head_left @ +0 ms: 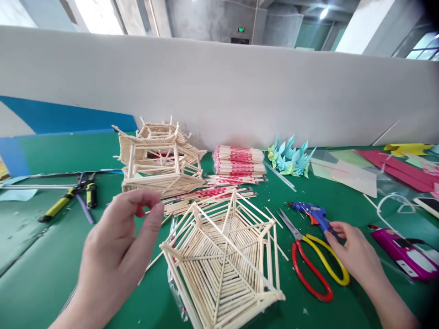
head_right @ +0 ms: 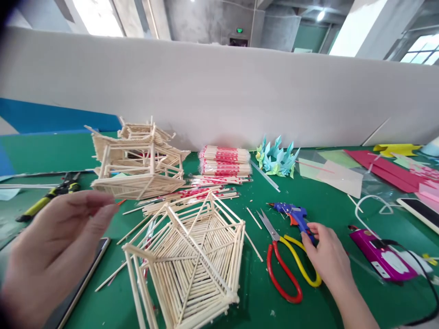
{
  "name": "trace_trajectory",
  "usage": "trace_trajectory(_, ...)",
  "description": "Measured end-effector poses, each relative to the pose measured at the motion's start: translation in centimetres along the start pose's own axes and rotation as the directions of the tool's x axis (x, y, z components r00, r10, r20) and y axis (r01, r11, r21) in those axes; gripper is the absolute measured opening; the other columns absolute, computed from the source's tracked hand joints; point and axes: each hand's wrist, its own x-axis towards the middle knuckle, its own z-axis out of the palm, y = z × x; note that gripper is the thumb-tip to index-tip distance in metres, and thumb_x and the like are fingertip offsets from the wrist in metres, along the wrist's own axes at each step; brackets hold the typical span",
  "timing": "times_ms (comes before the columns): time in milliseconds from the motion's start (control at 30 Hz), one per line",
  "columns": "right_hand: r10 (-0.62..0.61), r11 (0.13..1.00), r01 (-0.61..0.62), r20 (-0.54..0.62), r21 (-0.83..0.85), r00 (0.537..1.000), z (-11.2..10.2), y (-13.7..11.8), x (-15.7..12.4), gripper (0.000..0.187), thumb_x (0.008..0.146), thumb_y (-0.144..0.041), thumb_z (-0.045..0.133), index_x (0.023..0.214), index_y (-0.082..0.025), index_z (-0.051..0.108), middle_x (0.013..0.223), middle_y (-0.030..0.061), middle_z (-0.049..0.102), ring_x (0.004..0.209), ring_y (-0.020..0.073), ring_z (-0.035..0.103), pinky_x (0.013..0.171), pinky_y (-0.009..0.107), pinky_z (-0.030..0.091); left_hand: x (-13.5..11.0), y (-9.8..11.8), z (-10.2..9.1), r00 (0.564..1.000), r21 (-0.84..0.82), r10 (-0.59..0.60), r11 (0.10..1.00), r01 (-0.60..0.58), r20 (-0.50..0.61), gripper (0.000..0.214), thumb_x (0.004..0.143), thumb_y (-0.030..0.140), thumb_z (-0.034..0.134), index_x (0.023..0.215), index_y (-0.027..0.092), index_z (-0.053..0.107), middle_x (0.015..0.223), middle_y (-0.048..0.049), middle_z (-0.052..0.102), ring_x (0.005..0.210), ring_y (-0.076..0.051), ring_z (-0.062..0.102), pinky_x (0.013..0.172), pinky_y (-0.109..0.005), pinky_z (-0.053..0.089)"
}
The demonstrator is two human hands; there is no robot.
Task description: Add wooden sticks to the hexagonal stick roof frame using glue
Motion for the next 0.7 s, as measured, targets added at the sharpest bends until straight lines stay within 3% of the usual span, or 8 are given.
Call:
trace_trajectory(67,-0.034,0.999,0.033,0.054,0.024,0.998,-0.4,-1.0,-0.7,0.031,0.076,-0.046,0.043,0.089,-0.019,0.052,0.081,0.0081,0.060,0.070,0.0218,0.059,0.058,0.032,0.048,0.1,0.0,0.4,0.994,-0.014,0.048,0.999,-0.046,0.098,0.018,0.079,0.029,0.051,0.096,0.024,0.050,0.086,0.0004,0.054,0.078,-0.017,0.050,0.071,-0.030,0.040)
trace_trajectory(167,-0.113,0.993,0.104,0.197,0.057,0.974,-0.7,-2.3,-2.5,0.023,0.077,-0.043,0.046,0.084,-0.023,0.054,0.075,0.0025,0.062,0.064,0.0171,0.061,0.056,0.026,0.049,0.6,-0.4,1.2,0.964,-0.038,0.116,0.993,-0.111,0.238,0.007,0.079,0.028,0.052,0.082,0.023,0.056,0.083,0.0003,0.056,0.078,-0.017,0.051,0.069,-0.028,0.040)
trace_trajectory(267,-0.133,0.989,0.144,0.284,-0.017,0.949,-0.3,-2.8,-4.2,0.023,0.079,-0.041,0.042,0.088,-0.022,0.053,0.081,0.0046,0.062,0.068,0.0181,0.062,0.053,0.026,0.049,1.4,-0.2,2.4,0.912,-0.049,0.133,0.991,-0.124,0.388,0.013,0.080,0.028,0.050,0.073,0.020,0.058,0.077,-0.0005,0.057,0.075,-0.016,0.053,0.066,-0.027,0.041)
trace_trajectory(433,-0.111,0.983,0.148,0.292,-0.108,0.950,0.3,-2.4,-4.8,0.020,0.082,-0.037,0.036,0.088,-0.022,0.047,0.081,0.0049,0.058,0.066,0.0184,0.060,0.053,0.028,0.047,2.7,0.9,5.2,0.807,0.014,0.189,0.972,-0.237,0.559,0.021,0.080,0.027,0.046,0.069,0.018,0.061,0.071,-0.0019,0.060,0.071,-0.016,0.053,0.066,-0.028,0.040)
trace_trajectory(533,-0.117,0.976,0.164,0.287,-0.145,0.951,0.3,-2.0,-4.5,0.019,0.082,-0.039,0.037,0.086,-0.022,0.046,0.085,0.0058,0.057,0.074,0.0210,0.060,0.057,0.030,0.047,3.3,1.1,6.9,0.741,0.121,0.145,0.949,-0.293,0.656,0.023,0.079,0.027,0.046,0.066,0.017,0.061,0.067,-0.0026,0.059,0.064,-0.015,0.051,0.060,-0.026,0.038)
trace_trajectory(700,-0.108,0.969,0.160,0.263,-0.186,0.959,1.0,-1.1,-4.2,0.018,0.081,-0.036,0.036,0.083,-0.021,0.046,0.079,0.0072,0.059,0.065,0.0230,0.061,0.049,0.031,0.045,3.8,0.8,8.7,0.707,0.183,0.109,0.928,-0.324,0.699,0.029,0.077,0.030,0.047,0.053,0.016,0.056,0.057,-0.0012,0.055,0.054,-0.012,0.047,0.052,-0.024,0.032)
